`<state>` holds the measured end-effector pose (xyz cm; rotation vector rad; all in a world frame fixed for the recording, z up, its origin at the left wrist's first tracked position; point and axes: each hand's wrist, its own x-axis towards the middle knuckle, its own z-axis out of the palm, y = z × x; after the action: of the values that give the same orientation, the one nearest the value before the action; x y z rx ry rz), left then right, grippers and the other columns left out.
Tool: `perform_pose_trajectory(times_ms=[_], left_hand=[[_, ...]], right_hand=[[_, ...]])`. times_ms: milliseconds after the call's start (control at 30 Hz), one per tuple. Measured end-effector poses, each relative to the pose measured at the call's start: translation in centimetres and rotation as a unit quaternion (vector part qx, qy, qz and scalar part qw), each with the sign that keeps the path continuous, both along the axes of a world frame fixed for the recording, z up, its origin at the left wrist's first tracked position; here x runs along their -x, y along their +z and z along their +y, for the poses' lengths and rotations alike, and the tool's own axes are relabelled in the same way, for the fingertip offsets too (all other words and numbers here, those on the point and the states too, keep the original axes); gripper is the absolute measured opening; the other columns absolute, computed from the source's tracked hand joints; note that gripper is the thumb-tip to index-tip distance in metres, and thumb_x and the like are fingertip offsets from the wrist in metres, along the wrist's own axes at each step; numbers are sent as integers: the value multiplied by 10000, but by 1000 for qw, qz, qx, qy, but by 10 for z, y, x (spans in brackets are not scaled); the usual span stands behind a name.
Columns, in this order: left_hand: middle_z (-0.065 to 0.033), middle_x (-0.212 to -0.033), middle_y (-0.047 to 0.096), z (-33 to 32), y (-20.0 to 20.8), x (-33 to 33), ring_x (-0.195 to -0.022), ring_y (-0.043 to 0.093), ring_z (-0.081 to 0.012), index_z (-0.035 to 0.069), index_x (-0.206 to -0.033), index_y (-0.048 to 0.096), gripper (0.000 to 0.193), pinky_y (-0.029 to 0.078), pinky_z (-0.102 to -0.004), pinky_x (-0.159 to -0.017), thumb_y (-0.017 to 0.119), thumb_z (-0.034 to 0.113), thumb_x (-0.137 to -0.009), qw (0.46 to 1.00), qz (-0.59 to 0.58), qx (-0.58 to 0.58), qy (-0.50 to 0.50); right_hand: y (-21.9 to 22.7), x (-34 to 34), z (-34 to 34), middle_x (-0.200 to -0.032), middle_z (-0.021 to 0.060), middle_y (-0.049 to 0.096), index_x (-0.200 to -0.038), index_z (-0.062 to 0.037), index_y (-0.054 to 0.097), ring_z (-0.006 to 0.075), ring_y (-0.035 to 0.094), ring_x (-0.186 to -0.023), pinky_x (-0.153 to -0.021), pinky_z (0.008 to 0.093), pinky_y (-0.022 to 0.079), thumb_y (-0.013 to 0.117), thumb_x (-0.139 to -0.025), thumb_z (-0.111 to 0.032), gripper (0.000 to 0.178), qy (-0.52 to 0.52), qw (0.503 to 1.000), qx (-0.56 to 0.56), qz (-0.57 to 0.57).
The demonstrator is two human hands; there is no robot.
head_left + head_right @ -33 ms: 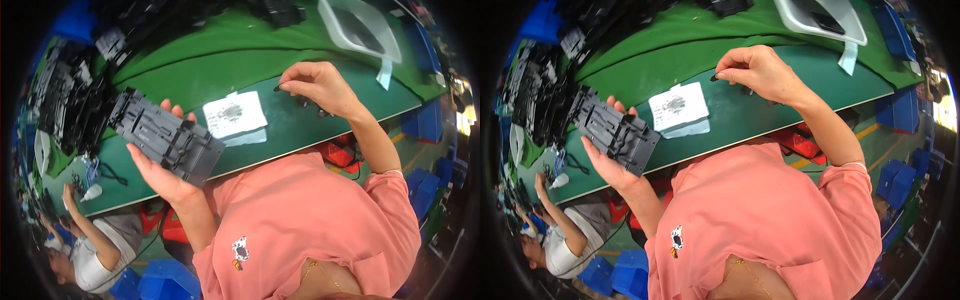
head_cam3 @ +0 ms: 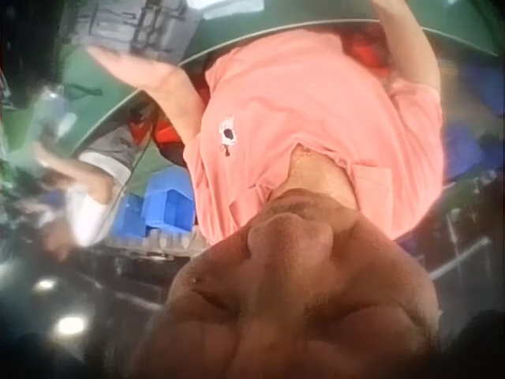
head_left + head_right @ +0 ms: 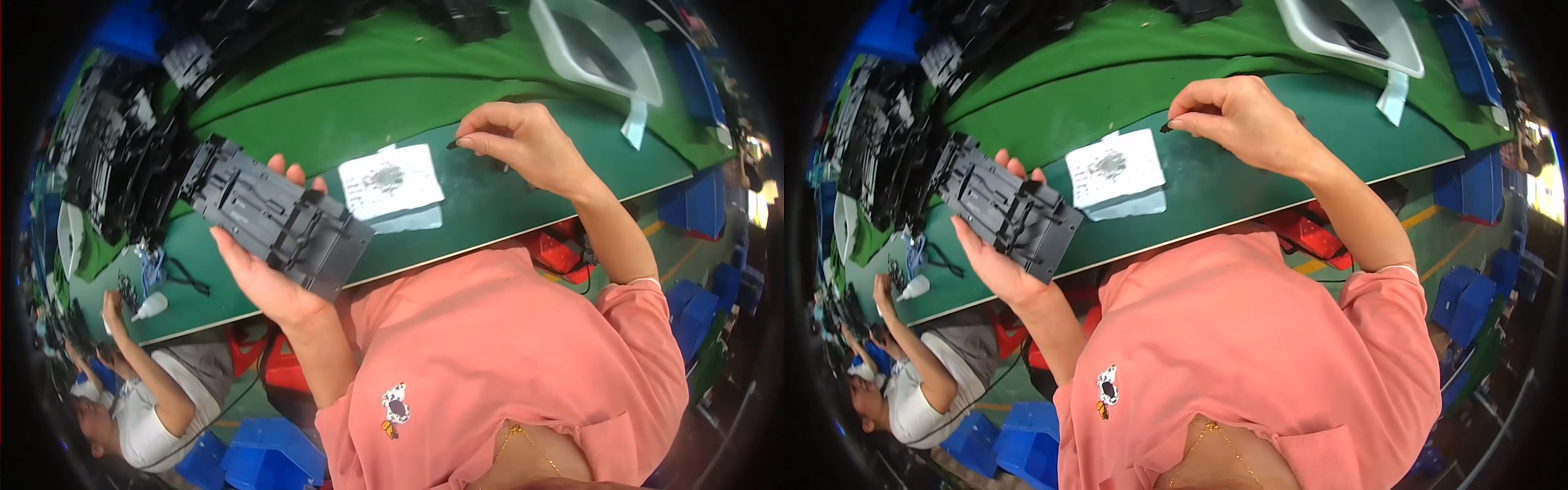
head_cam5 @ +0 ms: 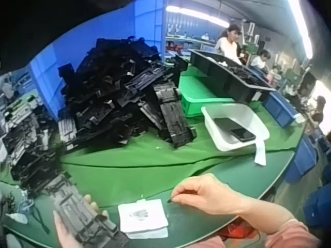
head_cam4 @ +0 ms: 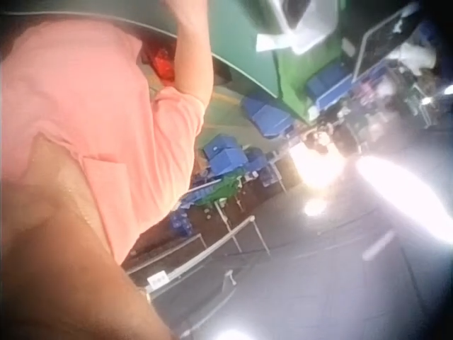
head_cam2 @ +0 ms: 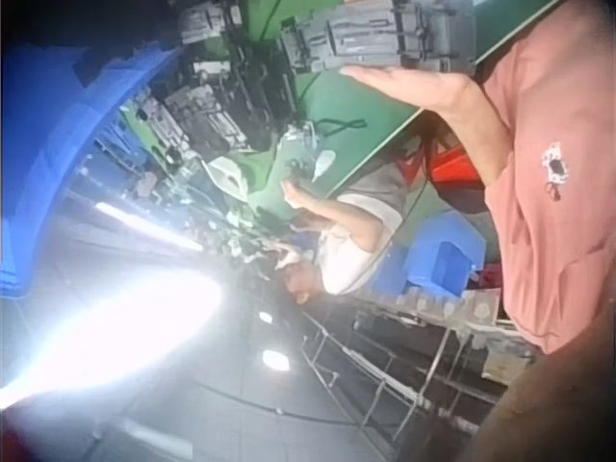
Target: The person assembles toy car chassis by picking small components from the table, applying them to an adhesive pad, and attaching them onto the underside of each chassis by hand.
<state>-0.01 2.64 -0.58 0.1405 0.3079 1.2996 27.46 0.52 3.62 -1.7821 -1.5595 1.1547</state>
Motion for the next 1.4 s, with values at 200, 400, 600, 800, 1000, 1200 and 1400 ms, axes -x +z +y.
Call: perform_pose_trajectory(times_ms=[200, 400, 600, 800, 1000, 1200, 1400], left_hand=[[-219, -1317, 426, -3, 3, 2, -1152, 477, -351, 84, -1391, 313, 600, 376, -538, -974, 283, 494, -953, 998, 42, -3, 39], [-216, -1304, 440, -5, 5, 6, -1135, 487, -354, 80, -1365, 346, 598, 391, -528, -960, 268, 507, -954, 996, 73, 5, 60], [-216, -1284, 462, -4, 5, 5, -1114, 503, -358, 70, -1351, 361, 599, 414, -523, -939, 243, 506, -958, 993, 94, 21, 68], [-221, -1278, 467, -3, 8, 3, -1109, 508, -361, 63, -1347, 364, 597, 428, -522, -924, 234, 501, -962, 991, 111, 23, 76], [-221, -1285, 463, -3, 7, 2, -1122, 501, -361, 63, -1345, 367, 601, 424, -522, -931, 240, 507, -961, 990, 115, 22, 76], [-211, -1294, 459, -1, 4, 4, -1133, 495, -358, 71, -1341, 378, 590, 404, -524, -954, 243, 503, -962, 991, 115, 20, 72], [-204, -1292, 462, 1, 7, 0, -1136, 495, -348, 77, -1340, 383, 578, 387, -527, -971, 237, 491, -965, 988, 131, 31, 69]], right_hand=[[-28, 31, 11, -805, 110, 587, -879, -12, 607, 285, 583, -780, -673, 377, 489, 574, -769, -29, 116, 229, 900, -337, -155], [-34, 50, 17, -808, 111, 552, -809, 0, 574, 267, 560, -795, -703, 369, 482, 578, -705, -44, 113, 301, 850, -354, -250], [-35, 52, 23, -751, 103, 505, -734, -8, 525, 263, 537, -753, -693, 372, 469, 569, -708, -45, 63, 304, 843, -371, -242], [-31, 54, 21, -836, 104, 558, -885, -11, 582, 271, 557, -793, -702, 359, 477, 580, -712, -35, 175, 326, 847, -335, -254], [-32, 51, 21, -804, 107, 544, -818, -11, 568, 267, 549, -764, -694, 358, 474, 580, -724, -41, 99, 313, 846, -351, -250], [-11, 48, 24, -691, 10, 560, -852, 11, 615, 74, 481, -601, -536, 240, 396, 609, -835, -112, 124, 83, 990, -21, 108], [-16, 33, 27, -624, -17, 487, -783, 3, 584, 39, 380, -491, -435, 200, 257, 643, -807, -86, 109, -46, 891, 213, 399]])
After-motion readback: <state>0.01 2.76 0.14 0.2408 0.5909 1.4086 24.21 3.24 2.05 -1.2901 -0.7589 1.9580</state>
